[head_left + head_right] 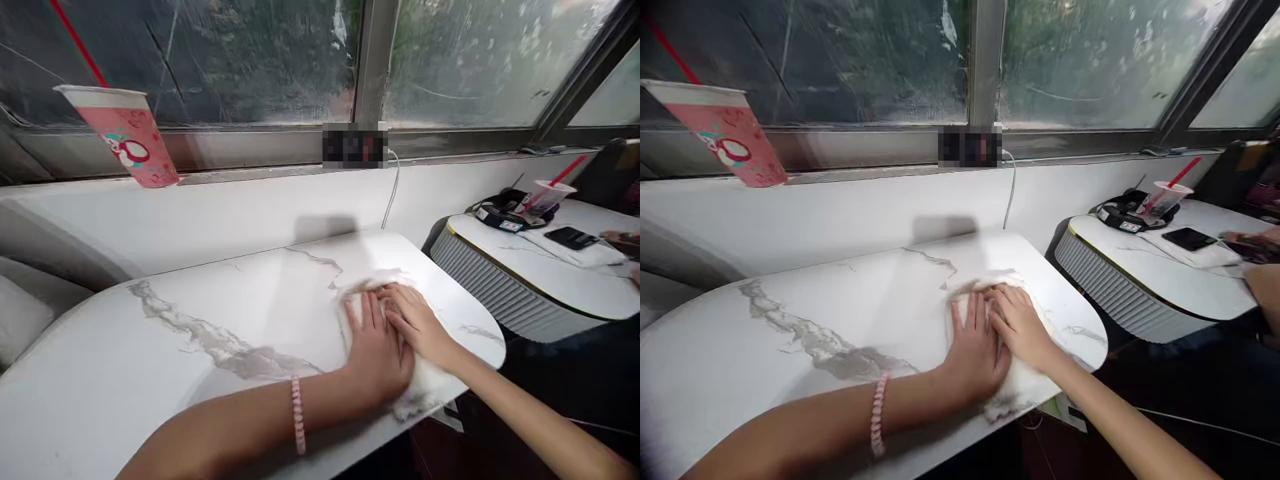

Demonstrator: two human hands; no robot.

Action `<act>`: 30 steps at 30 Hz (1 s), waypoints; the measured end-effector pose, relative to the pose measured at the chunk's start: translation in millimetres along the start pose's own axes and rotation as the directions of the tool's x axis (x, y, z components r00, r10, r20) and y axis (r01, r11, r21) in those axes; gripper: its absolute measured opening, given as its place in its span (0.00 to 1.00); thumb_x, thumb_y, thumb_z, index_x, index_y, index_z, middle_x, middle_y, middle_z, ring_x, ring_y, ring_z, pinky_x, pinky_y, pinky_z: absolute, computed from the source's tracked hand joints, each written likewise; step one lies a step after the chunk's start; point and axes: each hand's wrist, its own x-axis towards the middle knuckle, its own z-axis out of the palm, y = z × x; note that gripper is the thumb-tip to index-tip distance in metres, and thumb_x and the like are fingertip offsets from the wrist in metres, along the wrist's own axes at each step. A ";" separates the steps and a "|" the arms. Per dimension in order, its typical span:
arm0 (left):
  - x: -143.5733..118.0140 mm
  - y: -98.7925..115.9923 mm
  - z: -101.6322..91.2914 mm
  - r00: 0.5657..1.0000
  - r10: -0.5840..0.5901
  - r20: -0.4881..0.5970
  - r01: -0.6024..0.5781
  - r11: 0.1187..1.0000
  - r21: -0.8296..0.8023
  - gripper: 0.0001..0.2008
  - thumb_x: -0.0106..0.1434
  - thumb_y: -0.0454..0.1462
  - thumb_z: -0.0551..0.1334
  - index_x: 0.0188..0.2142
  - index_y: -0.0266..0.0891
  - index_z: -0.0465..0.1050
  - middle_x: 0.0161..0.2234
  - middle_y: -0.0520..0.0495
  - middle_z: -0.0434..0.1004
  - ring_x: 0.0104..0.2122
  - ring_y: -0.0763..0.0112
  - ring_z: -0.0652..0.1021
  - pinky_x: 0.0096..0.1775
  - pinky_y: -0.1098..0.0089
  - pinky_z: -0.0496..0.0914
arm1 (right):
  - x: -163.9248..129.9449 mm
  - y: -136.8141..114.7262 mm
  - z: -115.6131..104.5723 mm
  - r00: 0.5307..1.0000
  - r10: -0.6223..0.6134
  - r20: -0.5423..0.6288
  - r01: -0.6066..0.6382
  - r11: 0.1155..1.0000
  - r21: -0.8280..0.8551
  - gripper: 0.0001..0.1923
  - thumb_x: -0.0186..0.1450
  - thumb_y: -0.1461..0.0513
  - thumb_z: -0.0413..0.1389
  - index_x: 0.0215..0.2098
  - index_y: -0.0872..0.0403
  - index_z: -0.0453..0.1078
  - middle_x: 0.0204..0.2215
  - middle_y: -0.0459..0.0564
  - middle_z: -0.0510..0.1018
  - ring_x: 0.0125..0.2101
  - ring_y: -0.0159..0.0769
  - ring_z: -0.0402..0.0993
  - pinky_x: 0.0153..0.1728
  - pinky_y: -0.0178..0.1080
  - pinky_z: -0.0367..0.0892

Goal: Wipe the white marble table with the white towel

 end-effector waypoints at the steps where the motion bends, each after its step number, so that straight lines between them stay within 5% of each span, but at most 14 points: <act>1: 8.4 -4.7 -0.3 1.000 -0.029 -0.006 0.029 0.999 0.013 0.34 0.73 0.46 0.41 0.69 0.22 0.50 0.70 0.22 0.43 0.70 0.35 0.44 0.63 0.28 0.43 | 9.7 5.1 1.5 1.000 -0.009 0.003 0.009 1.000 -0.001 0.14 0.72 0.56 0.46 0.50 0.50 0.68 0.50 0.53 0.75 0.53 0.48 0.68 0.54 0.52 0.60; 7: 63.0 -41.6 -4.8 0.990 -0.140 -0.036 0.140 0.990 0.014 0.34 0.72 0.47 0.43 0.69 0.25 0.50 0.71 0.26 0.42 0.71 0.42 0.44 0.65 0.34 0.39 | 75.6 42.9 13.7 0.999 -0.035 -0.021 0.035 0.999 -0.008 0.12 0.70 0.57 0.48 0.45 0.50 0.71 0.48 0.52 0.77 0.50 0.47 0.71 0.55 0.52 0.61; 16: 151.0 -105.4 -20.2 0.994 -0.105 -0.008 0.105 0.994 -0.022 0.35 0.72 0.49 0.40 0.71 0.30 0.45 0.73 0.32 0.40 0.72 0.53 0.42 0.67 0.41 0.33 | 165.8 99.9 26.9 0.990 0.014 -0.137 -0.017 1.000 -0.023 0.12 0.66 0.58 0.49 0.40 0.50 0.74 0.45 0.52 0.80 0.48 0.46 0.73 0.55 0.51 0.63; 23: 182.9 -120.0 -26.4 0.989 -0.136 0.058 0.138 0.990 -0.041 0.36 0.71 0.51 0.37 0.72 0.35 0.41 0.74 0.38 0.37 0.72 0.57 0.40 0.67 0.43 0.32 | 192.2 120.3 29.5 0.983 0.098 -0.154 -0.111 0.990 -0.081 0.15 0.65 0.59 0.48 0.42 0.51 0.75 0.44 0.54 0.80 0.48 0.48 0.73 0.54 0.52 0.65; 30: 176.4 -112.9 -25.4 0.983 -0.178 0.049 0.180 0.982 -0.055 0.35 0.71 0.49 0.37 0.72 0.35 0.39 0.74 0.35 0.32 0.72 0.56 0.37 0.67 0.43 0.32 | 186.6 113.5 31.2 0.977 0.133 -0.165 -0.151 0.984 -0.098 0.15 0.65 0.59 0.47 0.42 0.51 0.75 0.47 0.52 0.80 0.49 0.46 0.73 0.55 0.50 0.65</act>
